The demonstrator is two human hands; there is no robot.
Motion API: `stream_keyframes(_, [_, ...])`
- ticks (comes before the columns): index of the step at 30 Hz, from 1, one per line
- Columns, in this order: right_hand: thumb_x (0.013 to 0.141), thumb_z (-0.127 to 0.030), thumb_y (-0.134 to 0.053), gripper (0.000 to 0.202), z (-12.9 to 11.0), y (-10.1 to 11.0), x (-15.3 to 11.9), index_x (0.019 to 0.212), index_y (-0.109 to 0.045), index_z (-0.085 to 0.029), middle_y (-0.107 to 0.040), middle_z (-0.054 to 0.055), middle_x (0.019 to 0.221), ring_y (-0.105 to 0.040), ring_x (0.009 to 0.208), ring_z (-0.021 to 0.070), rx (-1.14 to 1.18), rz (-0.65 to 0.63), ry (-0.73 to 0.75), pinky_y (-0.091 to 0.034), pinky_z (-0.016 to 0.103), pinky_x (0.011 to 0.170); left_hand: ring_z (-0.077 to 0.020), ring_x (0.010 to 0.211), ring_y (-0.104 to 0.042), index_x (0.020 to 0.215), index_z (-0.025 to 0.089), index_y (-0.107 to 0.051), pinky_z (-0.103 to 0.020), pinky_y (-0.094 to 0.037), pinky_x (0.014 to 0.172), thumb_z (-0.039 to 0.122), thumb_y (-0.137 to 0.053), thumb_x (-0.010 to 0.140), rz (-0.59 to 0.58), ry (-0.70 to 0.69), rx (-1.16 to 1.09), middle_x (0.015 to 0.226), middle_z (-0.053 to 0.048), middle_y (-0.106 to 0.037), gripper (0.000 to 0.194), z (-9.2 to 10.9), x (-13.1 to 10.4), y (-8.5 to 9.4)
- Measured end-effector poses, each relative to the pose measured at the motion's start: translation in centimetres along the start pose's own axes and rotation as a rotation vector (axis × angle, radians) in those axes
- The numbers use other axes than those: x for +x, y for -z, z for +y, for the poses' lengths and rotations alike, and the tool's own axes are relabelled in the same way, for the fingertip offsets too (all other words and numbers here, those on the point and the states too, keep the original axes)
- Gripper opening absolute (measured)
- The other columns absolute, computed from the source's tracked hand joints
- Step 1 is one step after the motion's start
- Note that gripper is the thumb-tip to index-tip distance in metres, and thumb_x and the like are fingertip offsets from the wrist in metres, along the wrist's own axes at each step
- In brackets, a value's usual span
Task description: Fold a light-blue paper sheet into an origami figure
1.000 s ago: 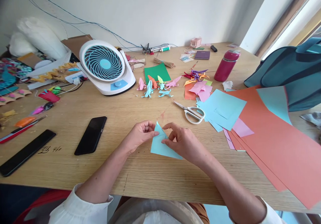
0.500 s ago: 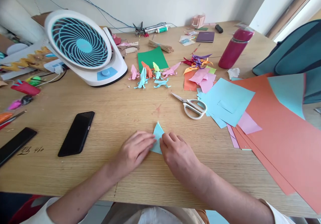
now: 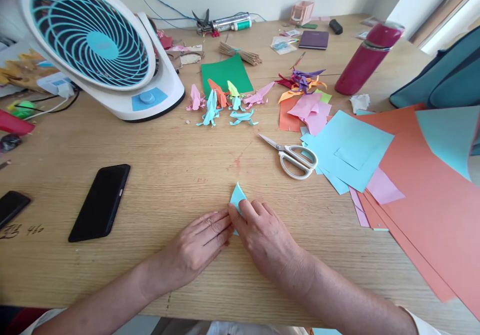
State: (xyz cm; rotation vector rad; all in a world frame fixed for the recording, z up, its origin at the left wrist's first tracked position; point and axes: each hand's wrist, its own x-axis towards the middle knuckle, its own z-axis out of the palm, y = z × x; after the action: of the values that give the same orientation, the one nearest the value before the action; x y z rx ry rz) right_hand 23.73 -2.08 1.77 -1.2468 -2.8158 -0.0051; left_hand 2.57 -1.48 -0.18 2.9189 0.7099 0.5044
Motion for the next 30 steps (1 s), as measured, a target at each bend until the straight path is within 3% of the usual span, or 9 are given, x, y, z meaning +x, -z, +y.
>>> stream_keyframes(6, [0.079, -0.006, -0.05, 0.059, 0.06, -0.35, 0.43, 0.137, -0.048, -0.012, -0.055, 0.01, 0.093, -0.051, 0.077, 0.0218, -0.005, -0.031, -0.093, -0.046, 0.035, 0.065, -0.0266, 0.132, -0.052, 0.127, 0.006, -0.059, -0.041, -0.048, 0.109, 0.012, -0.044, 0.097, 0.007, -0.004, 0.025, 0.135, -0.016, -0.06, 0.034, 0.13, -0.02, 0.05])
stream_keyframes(15, [0.083, -0.005, -0.05, 0.055, -0.38, -0.79, 0.7, 0.137, -0.048, -0.008, -0.057, 0.01, 0.095, -0.052, 0.074, 0.0195, -0.038, -0.039, -0.145, -0.045, 0.034, 0.064, -0.0267, 0.13, -0.053, 0.126, 0.005, -0.061, -0.039, -0.048, 0.11, 0.013, -0.046, 0.097, 0.002, -0.011, 0.045, 0.134, -0.016, -0.061, 0.033, 0.13, 0.06, 0.13])
stream_keyframes(30, [0.088, -0.009, -0.048, 0.052, -0.25, -1.0, 1.05, 0.14, -0.044, -0.01, -0.057, 0.008, 0.093, -0.055, 0.078, 0.0201, -0.014, -0.082, -0.195, -0.049, 0.034, 0.065, -0.0259, 0.129, -0.054, 0.128, 0.004, -0.06, -0.038, -0.049, 0.109, 0.013, -0.034, 0.1, -0.027, 0.006, 0.05, 0.134, -0.015, -0.061, 0.039, 0.18, 0.35, 0.62])
